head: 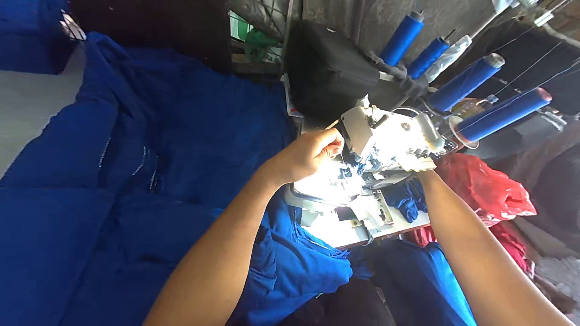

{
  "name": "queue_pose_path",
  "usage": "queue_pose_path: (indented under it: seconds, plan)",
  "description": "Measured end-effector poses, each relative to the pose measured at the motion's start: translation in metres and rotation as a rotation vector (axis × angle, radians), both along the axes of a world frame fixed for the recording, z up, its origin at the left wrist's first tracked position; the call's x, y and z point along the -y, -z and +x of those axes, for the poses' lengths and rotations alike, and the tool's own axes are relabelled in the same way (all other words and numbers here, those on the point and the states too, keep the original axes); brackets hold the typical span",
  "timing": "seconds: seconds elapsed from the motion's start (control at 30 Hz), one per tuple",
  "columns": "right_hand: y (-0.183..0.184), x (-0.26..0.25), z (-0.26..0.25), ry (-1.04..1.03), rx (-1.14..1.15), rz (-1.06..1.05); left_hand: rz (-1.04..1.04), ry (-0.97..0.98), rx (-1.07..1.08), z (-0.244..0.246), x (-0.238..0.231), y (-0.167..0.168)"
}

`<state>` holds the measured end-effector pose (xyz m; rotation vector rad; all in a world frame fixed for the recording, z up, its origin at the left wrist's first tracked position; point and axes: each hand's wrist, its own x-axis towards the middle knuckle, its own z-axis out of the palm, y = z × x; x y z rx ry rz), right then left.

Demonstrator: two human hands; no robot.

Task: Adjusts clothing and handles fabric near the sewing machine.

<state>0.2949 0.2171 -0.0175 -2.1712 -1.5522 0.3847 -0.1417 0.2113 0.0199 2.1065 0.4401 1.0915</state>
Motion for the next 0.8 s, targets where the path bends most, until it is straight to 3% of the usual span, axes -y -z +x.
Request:
queue_pose_path:
  seconds: [0.1,0.17,0.27,0.37,0.47,0.57,0.67,0.73,0.8]
  plan:
    - [0.001,-0.001,0.001,0.077,-0.128,0.029,-0.24,0.192,0.096,-0.014,0.001,-0.006]
    - [0.005,-0.005,0.011,0.081,-0.195,0.182,-0.389,0.391,0.135,-0.029,0.002,-0.008]
    - [-0.013,0.021,-0.003,0.248,-0.261,0.464,-0.549,0.712,0.35,-0.042,0.008,-0.009]
    - [-0.017,0.087,-0.029,0.115,-0.081,0.841,-0.559,0.888,0.532,-0.049,0.008,-0.012]
    - [-0.021,0.135,-0.084,-0.219,0.217,1.173,-0.544,1.027,0.716,-0.054,0.009,-0.016]
    - [-0.036,0.151,-0.152,-0.542,0.256,1.102,-0.566,1.161,0.938,-0.058,0.024,-0.022]
    - [-0.04,0.14,-0.212,-0.716,0.032,1.028,-0.539,1.197,1.17,-0.064,0.045,-0.021]
    - [-0.039,0.128,-0.246,-0.758,-0.14,0.938,-0.379,1.112,1.22,-0.077,0.051,-0.011]
    - [-0.037,0.119,-0.273,-0.825,-0.232,0.798,-0.227,0.858,1.195,-0.101,0.064,-0.003]
